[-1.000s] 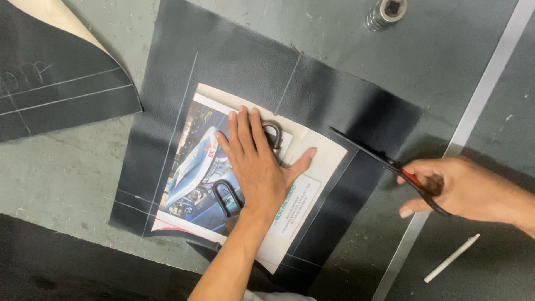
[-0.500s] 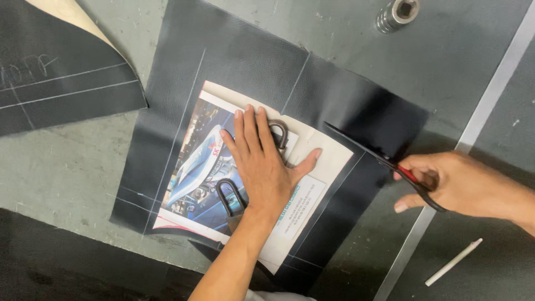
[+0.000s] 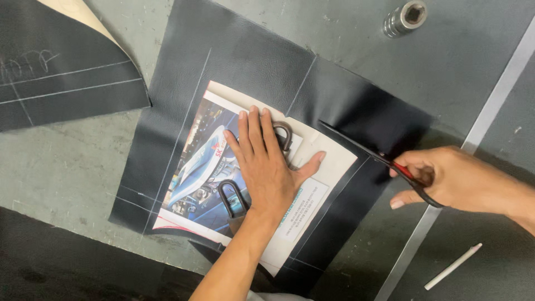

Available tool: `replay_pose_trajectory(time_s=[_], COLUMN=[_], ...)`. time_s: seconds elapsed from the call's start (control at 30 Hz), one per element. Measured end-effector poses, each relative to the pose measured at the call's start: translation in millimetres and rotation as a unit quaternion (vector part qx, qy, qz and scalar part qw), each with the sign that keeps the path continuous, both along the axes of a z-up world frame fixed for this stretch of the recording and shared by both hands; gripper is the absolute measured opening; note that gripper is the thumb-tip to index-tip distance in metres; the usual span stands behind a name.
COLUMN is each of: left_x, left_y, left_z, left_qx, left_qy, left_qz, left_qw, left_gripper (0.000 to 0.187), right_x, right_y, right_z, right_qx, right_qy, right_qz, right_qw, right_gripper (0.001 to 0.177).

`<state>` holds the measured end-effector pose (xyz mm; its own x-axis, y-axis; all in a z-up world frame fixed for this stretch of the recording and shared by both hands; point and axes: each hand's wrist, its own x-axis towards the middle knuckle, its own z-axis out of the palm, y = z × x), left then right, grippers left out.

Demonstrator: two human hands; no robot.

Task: The person uses scissors to cut a black sheet of material around a paper template secured with padlocks. After cutting, the person removes the template, folds the cut material, and trims the edges.

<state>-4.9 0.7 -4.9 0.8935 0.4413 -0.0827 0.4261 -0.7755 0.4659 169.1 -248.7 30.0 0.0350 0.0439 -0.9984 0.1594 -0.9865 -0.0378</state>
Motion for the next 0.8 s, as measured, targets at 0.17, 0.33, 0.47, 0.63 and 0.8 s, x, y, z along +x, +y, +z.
replay_pose_trajectory(time_s=[0.17,0.33,0.47,0.63,0.8], left_x=[4,2,5,10,10], left_y=[0,1,4,6,4], left_z=[1,4,6,14,14], left_qx=[-0.006,-0.010,-0.020,-0.017,-0.013], left_qy=[-0.001,0.007,-0.013,-0.006,-0.016], left_qz=[0.002,0.005,-0.001,0.009,0.030], left_qw=[1.000,1.000,1.000,1.000,0.999], left_gripper=[0.119,0.117,0.113,0.074,0.056], right_x=[2,1,9,14,14], right_y=[8,12,20,21,23], right_z=[0,6,16,25,27], right_qx=[-0.008,0.015,0.139,0.182,0.178], right_qy=[0.000,0.000,-0.012,0.001,0.005], right_qz=[-0.011,-0.028,-0.080,-0.111,-0.117], right_qw=[1.000,0.999,0.987,0.977,0.977], right_gripper=[0.060,0.057,0.058,0.047,0.044])
